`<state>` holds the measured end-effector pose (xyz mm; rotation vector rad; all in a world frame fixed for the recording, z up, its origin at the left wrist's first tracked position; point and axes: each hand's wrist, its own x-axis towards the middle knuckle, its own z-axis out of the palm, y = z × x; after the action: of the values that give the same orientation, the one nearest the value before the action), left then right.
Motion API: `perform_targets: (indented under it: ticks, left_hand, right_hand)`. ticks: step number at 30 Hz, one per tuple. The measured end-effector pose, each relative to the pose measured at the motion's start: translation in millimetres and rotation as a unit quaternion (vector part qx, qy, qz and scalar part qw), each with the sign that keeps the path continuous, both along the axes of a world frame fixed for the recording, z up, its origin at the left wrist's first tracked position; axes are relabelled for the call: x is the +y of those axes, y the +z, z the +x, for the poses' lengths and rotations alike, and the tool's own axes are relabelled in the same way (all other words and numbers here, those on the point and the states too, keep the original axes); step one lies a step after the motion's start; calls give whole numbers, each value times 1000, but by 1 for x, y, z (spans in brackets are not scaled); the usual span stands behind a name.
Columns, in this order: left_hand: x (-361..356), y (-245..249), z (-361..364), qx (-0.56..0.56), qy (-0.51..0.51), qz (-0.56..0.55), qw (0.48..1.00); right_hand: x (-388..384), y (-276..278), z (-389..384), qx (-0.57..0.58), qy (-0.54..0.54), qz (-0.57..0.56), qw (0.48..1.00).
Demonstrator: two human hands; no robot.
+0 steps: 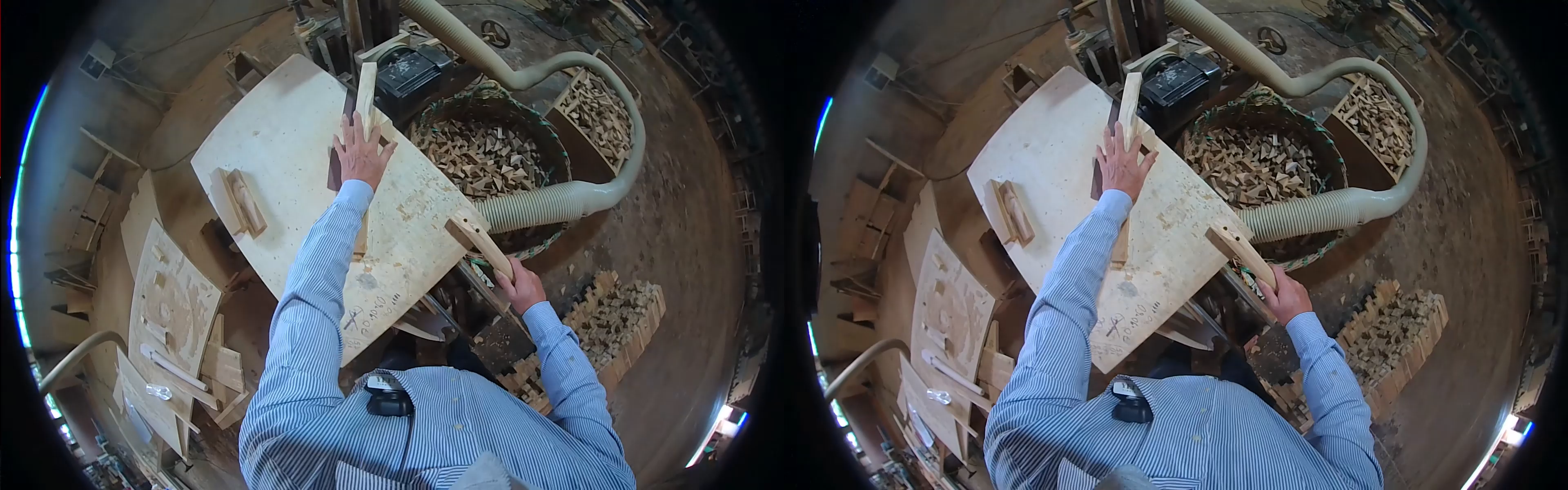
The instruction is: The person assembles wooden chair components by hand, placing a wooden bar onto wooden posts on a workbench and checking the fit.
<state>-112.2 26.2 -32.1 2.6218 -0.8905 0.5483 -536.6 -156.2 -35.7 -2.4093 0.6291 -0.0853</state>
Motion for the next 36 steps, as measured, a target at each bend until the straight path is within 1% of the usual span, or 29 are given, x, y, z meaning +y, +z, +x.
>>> perform_targets:
  ticks: [1, 3, 4, 6, 9, 10, 11, 13, 14, 16, 17, 19, 20, 22, 23, 25, 26, 27, 29, 31, 32, 33, 34, 35, 36]
  left_hand:
    - [-1, 5, 1, 2, -5, 0, 1000]
    - [-2, 12, 1, 4, -11, 41, 999]
    - [-5, 20, 3, 7, -15, 43, 999]
    - [-16, 36, 9, 9, -22, 94, 995]
    - [-33, 32, 36, 14, -30, 107, 994]
    - [-31, 33, 37, -12, -53, 90, 994]
    - [-26, 32, 35, -11, -52, 95, 994]
    - [-16, 30, 27, 3, -108, -29, 994]
    - [-12, 33, 20, 2, -115, -17, 993]
    - [-2, 29, 2, 65, -24, 93, 993]
    - [-3, 30, 1, 64, -28, 103, 992]
    - [-4, 30, -1, 105, -1, 83, 991]
    - [-8, 44, -2, 115, 1, 82, 990]
    - [-15, 51, 1, 166, 30, 91, 981]
    - [-16, 60, 1, 166, 29, 97, 981]
    - [-18, 71, 6, 207, 27, 133, 969]
    - [-19, 75, 10, 205, 26, 138, 969]
    - [-24, 90, 10, 222, 33, 146, 963]
    - [-32, 93, 16, 229, 39, 162, 959]
    - [-40, 98, 20, 263, 50, 163, 950]
    - [-42, 101, 20, 262, 51, 164, 950]
    - [-44, 104, 20, 257, 46, 174, 949]
    - [-48, 111, 16, 258, 37, 182, 948]
    - [-48, 110, 13, 259, 35, 185, 947]
    - [-45, 109, 8, 248, 26, 104, 963]
  right_hand:
    - [-1, 6, 1, 2, -5, 0, 1000]
    - [-1, 15, 0, 55, -1, -16, 998]
    - [0, 20, 1, 57, -5, -13, 998]
    - [1, 30, 1, 58, -2, -16, 998]
    - [2, 54, 3, 77, -6, 18, 997]
    - [1, 58, 3, 80, -5, 17, 997]
    - [-3, 62, 2, 81, -3, 22, 996]
    - [-5, 68, 0, 91, 4, 10, 996]
    - [-6, 73, 2, 88, -2, 23, 996]
    - [-9, 77, 0, 88, 13, 7, 996]
    - [-10, 80, 0, 87, 10, 17, 996]
    - [-12, 83, -1, 87, 19, 11, 996]
    - [-17, 111, 0, 97, 21, 10, 995]
    - [-20, 113, 0, 104, 25, 3, 994]
    - [-22, 117, -1, 103, 24, 9, 994]
    - [-26, 123, -2, 90, 31, 10, 995]
    - [-28, 126, -2, 89, 29, 15, 996]
    - [-34, 149, -4, 95, 34, 9, 995]
    - [-36, 158, -2, 91, 37, 12, 995]
    - [-38, 165, 0, 135, 27, 34, 990]
    - [-39, 162, -1, 133, 28, 35, 990]
    - [-40, 156, -3, 94, 31, 24, 995]
    - [-43, 165, -7, 60, 33, 10, 998]
    - [-43, 164, -9, 62, 31, 13, 998]
    - [-43, 161, -10, 62, 31, 7, 998]
